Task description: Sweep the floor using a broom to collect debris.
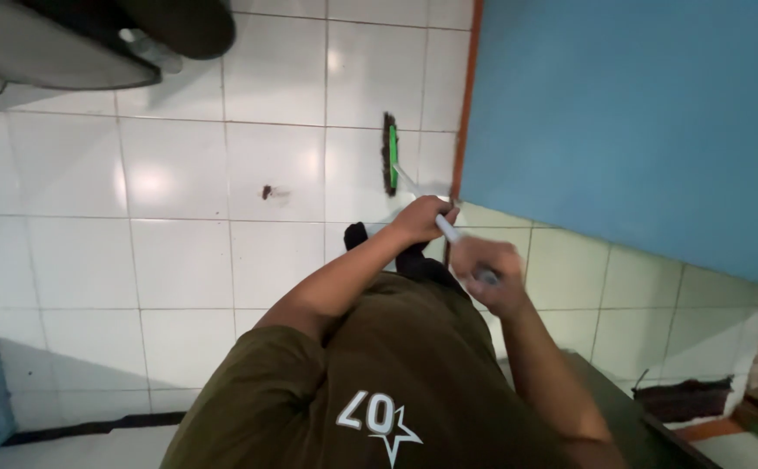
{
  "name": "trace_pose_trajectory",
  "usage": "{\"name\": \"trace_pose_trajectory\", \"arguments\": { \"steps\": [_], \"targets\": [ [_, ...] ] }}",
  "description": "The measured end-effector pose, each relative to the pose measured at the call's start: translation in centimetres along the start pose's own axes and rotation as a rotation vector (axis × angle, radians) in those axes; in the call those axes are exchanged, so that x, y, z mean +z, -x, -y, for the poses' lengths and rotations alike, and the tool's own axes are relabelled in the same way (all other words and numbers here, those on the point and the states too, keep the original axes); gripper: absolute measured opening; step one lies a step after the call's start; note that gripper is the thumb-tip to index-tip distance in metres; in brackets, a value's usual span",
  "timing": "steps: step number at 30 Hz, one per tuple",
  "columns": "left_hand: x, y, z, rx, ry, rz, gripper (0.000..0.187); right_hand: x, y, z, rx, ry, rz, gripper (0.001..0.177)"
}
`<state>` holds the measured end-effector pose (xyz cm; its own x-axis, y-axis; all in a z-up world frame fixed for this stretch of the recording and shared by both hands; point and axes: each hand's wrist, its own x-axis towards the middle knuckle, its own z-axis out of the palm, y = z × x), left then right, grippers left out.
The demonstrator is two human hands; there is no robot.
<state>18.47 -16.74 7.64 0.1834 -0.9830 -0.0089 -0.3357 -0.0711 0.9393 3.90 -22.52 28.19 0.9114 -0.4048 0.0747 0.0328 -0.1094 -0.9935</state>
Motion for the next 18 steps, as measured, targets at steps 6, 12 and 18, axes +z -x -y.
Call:
{"name": "trace_pose_trajectory", "arguments": {
  "steps": [6,12,18],
  "targets": [
    [3.2,-0.6,5.4,-0.141,-0.164,0.088,0.031,-1.4,0.3,-8.6,-0.121,0.018,0.121,0.064],
    [2.8,-1.0,4.7,-0.174,-0.239,0.034,0.028,-3.0,-0.5,-7.1,-0.224,-0.157,0.184,0.075],
    [6.9,-5.7,0.7,0.142,-0.057,-0.115,0.016,-7.9,2.5,-5.4,-0.157,-0.126,-0.166,0.072]
  ]
}}
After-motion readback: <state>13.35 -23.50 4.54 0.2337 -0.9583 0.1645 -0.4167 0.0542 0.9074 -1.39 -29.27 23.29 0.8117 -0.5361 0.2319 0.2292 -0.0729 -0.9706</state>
